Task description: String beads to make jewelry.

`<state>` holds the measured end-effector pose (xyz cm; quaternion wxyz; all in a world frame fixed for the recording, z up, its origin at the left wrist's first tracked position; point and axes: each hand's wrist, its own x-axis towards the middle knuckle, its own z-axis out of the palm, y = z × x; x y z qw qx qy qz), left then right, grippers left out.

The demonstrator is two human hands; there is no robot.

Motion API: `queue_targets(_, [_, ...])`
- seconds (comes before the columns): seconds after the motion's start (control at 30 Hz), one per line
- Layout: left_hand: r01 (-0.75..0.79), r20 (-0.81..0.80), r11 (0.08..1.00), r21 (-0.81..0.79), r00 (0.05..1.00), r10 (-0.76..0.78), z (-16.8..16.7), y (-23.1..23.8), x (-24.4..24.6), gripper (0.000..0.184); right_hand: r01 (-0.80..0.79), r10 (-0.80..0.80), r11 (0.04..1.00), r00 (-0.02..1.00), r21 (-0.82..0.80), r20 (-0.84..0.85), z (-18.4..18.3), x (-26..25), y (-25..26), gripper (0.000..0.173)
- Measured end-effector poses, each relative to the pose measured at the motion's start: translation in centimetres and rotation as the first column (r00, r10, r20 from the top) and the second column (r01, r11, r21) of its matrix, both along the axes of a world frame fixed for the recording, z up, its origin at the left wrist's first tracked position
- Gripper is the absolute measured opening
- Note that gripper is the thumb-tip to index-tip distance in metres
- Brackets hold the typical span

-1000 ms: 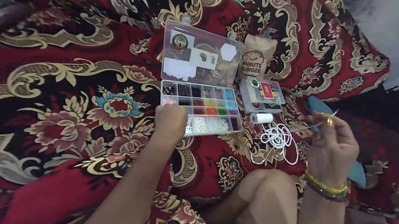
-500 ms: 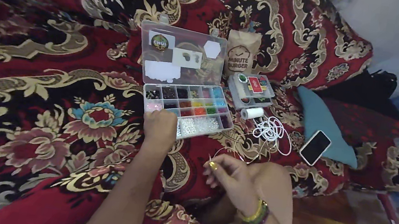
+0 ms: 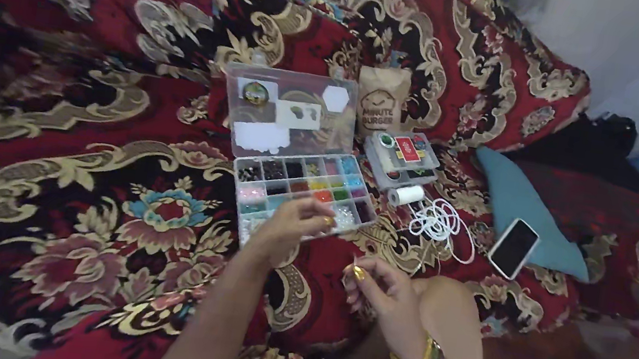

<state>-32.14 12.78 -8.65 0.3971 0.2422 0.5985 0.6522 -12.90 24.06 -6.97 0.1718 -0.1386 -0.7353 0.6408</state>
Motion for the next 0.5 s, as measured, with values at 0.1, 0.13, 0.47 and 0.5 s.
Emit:
queue_targets(0.1, [0.138,0.178,0.974,0.180,0.969,-0.170,-0.3,0.3,0.8,0.015,0.037,-0.037,0.999,0.999,0.008,-0.024,0.0,0.0,0.1,0.017])
queue_targets(0.13, [0.175,0.191,0.960,0.217,0.957,-0.217,-0.5,0.5,1.0,0.013,0.042,-0.042,0.999,0.999,0.002,-0.024,0.0,0.0,0.2,0.017])
queue_targets(0.47, [0.350,0.206,0.889,0.296,0.885,-0.418,-0.9,0.8,1.3,0.016,-0.011,0.006,0.998,0.996,-0.058,-0.090,-0.6,0.2,0.1,0.014])
queue_targets(0.5, [0.350,0.209,0.885,0.308,0.882,-0.422,-1.0,0.8,1.3,0.016,-0.014,0.008,0.998,0.995,-0.057,-0.096,-0.6,0.2,0.1,0.014])
